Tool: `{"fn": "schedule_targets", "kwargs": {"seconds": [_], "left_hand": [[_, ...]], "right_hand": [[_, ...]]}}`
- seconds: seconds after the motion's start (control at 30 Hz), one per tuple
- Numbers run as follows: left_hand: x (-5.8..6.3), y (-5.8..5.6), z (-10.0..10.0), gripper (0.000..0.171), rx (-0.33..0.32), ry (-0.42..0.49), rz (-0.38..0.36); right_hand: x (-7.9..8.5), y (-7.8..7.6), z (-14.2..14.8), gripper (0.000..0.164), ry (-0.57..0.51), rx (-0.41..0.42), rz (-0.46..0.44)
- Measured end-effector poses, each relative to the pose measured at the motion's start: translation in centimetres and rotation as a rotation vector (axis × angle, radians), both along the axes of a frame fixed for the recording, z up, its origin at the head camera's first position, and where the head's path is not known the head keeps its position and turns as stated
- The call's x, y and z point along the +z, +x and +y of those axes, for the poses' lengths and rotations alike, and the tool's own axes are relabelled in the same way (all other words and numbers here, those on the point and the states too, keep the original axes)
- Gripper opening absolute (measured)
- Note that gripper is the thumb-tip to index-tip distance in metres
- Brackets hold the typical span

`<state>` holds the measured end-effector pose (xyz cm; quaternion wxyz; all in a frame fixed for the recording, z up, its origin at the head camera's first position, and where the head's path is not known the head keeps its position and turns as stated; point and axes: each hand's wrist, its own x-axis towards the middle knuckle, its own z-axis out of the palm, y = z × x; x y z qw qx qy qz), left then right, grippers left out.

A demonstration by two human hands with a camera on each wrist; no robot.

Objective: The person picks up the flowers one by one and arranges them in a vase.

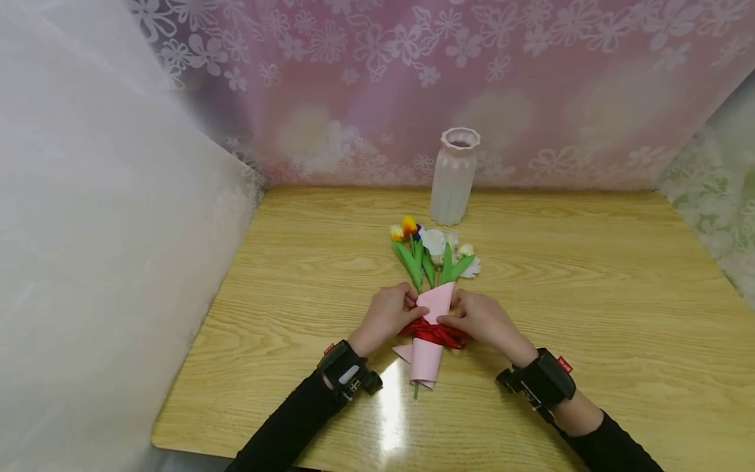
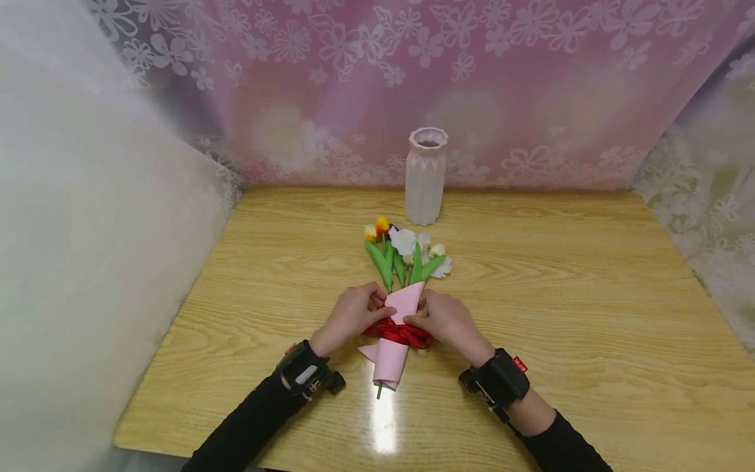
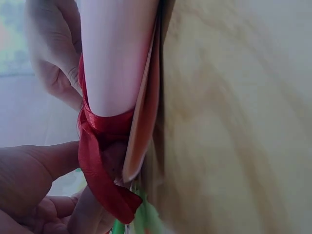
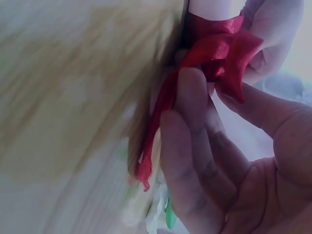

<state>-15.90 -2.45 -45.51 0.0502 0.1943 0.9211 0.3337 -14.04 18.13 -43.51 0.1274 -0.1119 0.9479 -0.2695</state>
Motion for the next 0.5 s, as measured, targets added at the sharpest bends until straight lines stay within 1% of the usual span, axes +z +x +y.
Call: {"fn": "schedule_targets", "kwargs": {"seconds": [0.27, 0.37, 0.5], "left_hand": [[-0.1, 0.2, 2.1, 0.026, -0.023, -0.011, 0.008], [0.0, 0.3, 2.6, 0.027, -0.013, -0.019, -0.003], [0.0, 0.3, 2.9, 0.027, -0.011, -0.023, 0.005]], "right_hand": [[0.1, 0.5, 2.1, 0.029, 0.022, 0.007, -0.005], [0.2, 0.7, 2.5, 0.033, 0.011, -0.003, -0.020], [0.3, 0.7, 2.8, 0.035, -0.007, -0.010, -0.034]]}}
